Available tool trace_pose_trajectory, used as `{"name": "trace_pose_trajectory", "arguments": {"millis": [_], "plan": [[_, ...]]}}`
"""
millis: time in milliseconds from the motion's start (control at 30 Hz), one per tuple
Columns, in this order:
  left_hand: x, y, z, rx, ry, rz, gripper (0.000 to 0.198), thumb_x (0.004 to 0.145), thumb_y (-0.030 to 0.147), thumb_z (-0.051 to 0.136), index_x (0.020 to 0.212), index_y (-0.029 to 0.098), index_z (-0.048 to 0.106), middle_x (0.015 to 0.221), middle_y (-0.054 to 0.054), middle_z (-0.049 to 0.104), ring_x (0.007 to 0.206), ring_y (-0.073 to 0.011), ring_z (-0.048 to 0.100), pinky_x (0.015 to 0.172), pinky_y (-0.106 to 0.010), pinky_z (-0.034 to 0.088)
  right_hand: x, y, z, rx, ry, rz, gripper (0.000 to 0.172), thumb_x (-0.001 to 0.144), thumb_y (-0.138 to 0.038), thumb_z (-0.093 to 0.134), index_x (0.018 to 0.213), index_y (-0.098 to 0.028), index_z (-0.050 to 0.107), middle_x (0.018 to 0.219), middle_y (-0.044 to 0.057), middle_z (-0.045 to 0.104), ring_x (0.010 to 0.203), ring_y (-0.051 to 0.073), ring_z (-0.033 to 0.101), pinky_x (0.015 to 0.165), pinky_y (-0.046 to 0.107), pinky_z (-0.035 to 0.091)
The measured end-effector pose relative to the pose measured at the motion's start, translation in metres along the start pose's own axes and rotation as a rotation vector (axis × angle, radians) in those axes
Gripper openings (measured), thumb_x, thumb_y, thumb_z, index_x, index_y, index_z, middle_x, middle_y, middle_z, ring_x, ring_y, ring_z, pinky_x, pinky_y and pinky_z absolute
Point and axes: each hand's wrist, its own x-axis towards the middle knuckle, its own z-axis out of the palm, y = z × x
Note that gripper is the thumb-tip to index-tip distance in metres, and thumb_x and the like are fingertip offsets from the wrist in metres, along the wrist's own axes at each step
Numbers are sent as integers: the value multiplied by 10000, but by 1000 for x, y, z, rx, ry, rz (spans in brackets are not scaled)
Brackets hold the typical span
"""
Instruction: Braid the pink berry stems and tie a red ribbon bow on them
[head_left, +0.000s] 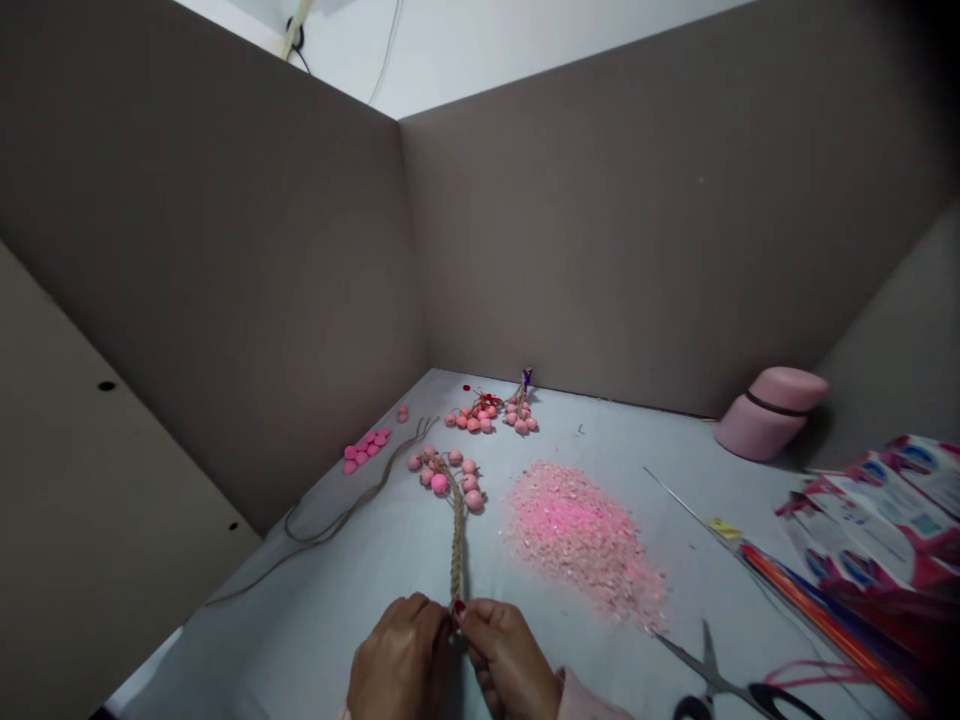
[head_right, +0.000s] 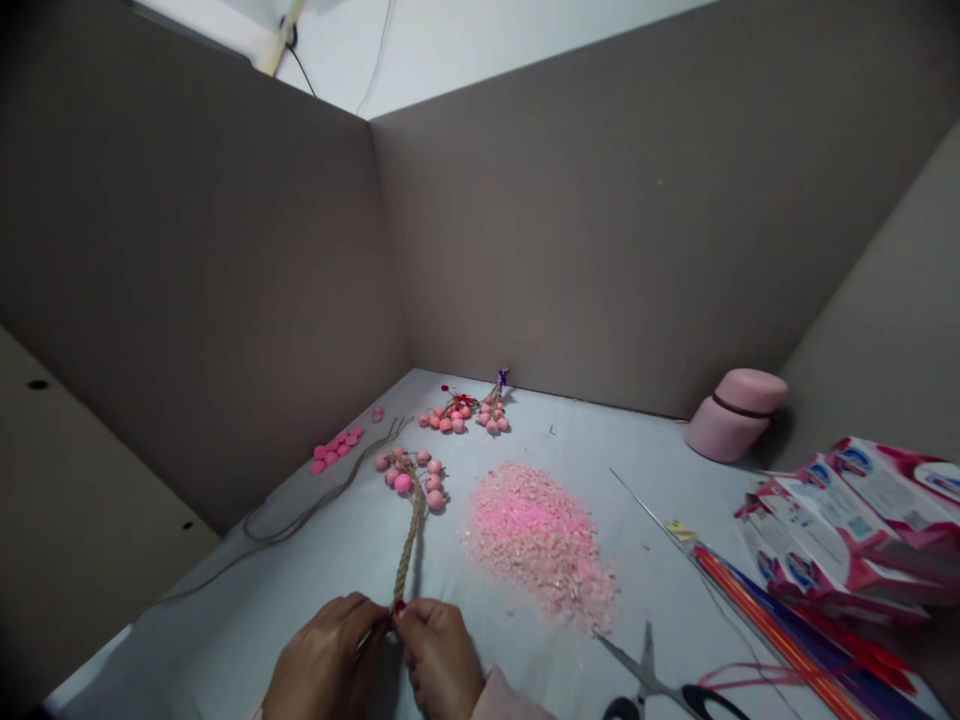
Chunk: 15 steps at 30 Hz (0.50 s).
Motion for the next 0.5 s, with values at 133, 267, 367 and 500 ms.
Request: {"name": "trace_pose_trajectory", "arguments": {"millis": [133, 267, 367, 500], "plan": [[1, -3, -3, -78, 17, 17, 270, 842, 166, 343, 803, 181, 610, 824, -74, 661, 820, -217, 609, 704, -294, 431, -2, -2, 0, -4, -9, 27, 337, 552, -488, 626, 563, -180, 491, 307, -132, 255, 309, 27, 108, 369, 238, 21], [1, -4, -3, -350, -16, -99, 272, 834, 243, 361, 752, 179, 612, 746, -55, 681, 717, -193, 625, 632, -258, 413, -2, -1, -1, 0, -14, 19, 360, 544, -503, 642, 542, -183, 477, 308, -129, 260, 306, 23, 117, 373, 232, 20], [2, -4, 0, -532, -73, -175, 300, 805, 319, 396, 672, 169, 619, 652, -41, 682, 638, -185, 620, 554, -235, 401, -2, -1, -2, 10, -16, 7, 372, 542, -503, 648, 513, -187, 452, 317, -121, 277, 309, 22, 126, 380, 232, 26], [4, 0, 12, -526, -24, -166, 291, 803, 313, 389, 713, 186, 635, 692, -44, 700, 664, -193, 638, 593, -243, 420, 0, 0, -1, 25, -8, -14, 363, 524, -489, 654, 508, -178, 467, 341, -114, 289, 333, 26, 166, 382, 224, 68]]}}
